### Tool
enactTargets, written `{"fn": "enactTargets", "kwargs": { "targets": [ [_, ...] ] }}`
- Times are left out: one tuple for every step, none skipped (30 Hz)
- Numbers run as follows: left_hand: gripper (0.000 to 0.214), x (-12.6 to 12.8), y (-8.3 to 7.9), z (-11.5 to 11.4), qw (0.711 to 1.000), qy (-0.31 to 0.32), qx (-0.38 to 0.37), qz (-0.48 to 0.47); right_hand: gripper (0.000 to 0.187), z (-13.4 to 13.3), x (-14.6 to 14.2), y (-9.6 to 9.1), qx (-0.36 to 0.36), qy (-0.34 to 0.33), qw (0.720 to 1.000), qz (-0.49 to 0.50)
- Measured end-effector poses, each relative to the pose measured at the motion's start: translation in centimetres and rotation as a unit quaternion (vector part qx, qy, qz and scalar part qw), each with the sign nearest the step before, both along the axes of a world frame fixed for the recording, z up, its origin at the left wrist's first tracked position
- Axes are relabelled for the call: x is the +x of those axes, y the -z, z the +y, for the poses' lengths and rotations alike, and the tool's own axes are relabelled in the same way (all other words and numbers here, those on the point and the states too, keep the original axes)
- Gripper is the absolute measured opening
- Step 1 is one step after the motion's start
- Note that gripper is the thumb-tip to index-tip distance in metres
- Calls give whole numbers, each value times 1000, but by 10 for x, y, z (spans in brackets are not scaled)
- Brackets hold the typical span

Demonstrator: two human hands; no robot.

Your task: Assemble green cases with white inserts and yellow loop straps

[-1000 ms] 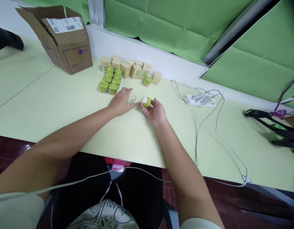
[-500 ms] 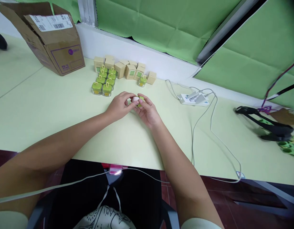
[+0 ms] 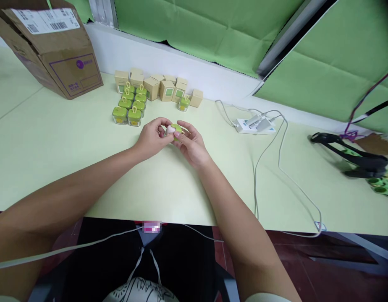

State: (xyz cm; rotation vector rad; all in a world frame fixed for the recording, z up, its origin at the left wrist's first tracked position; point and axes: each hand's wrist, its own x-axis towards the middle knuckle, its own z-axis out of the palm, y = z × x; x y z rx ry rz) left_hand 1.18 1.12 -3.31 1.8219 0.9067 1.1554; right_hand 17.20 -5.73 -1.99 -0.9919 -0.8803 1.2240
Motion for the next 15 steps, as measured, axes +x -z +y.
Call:
{"fn": "enactTargets", "kwargs": {
  "targets": [
    [32,-1,0,0,1000,-4,14,1,55,0,0,0,0,2,1000,-2],
    [31,-2,-1,1,999,-10,33,6,54,0,1,1,-1,2,1000,-4],
    [30,-3,-2,1,998,-17,60,14,53,0,1,1,-2,-3,1000,-5],
    [28,-4,-2,1,995,-21,91,29,51,0,1,1,-3,-10,1000,-7],
    [27,-5,-3,0,991,-23,125,47,49,0,1,1,-3,-18,1000,-9],
    [26,-6,-4,0,985,-22,156,64,48,0,1,1,-3,-25,1000,-11],
    [24,-7,-5,-1,980,-19,183,80,46,0,1,1,-4,-30,999,-13],
    [24,-8,-5,-1,975,-15,204,92,44,-1,1,1,-5,-31,999,-15],
    [23,-9,-6,-2,970,-11,219,100,43,-1,1,1,-6,-30,999,-17],
    [23,-9,-5,-2,967,-8,231,106,43,-1,1,1,-8,-27,999,-19],
    [24,-10,-5,-3,965,-6,239,109,42,-1,1,1,-10,-24,999,-20],
    [25,-10,-5,-3,964,-4,242,113,42,0,1,2,-10,-20,1000,-19],
    [26,-10,-5,-4,964,-2,241,117,42,0,0,2,-9,-18,1000,-17],
    [26,-10,-4,-4,964,0,236,122,42,0,0,3,-6,-19,1000,-14],
    [26,-9,-4,-4,965,5,231,127,41,0,-1,3,-3,-23,1000,-11]
  ]
}}
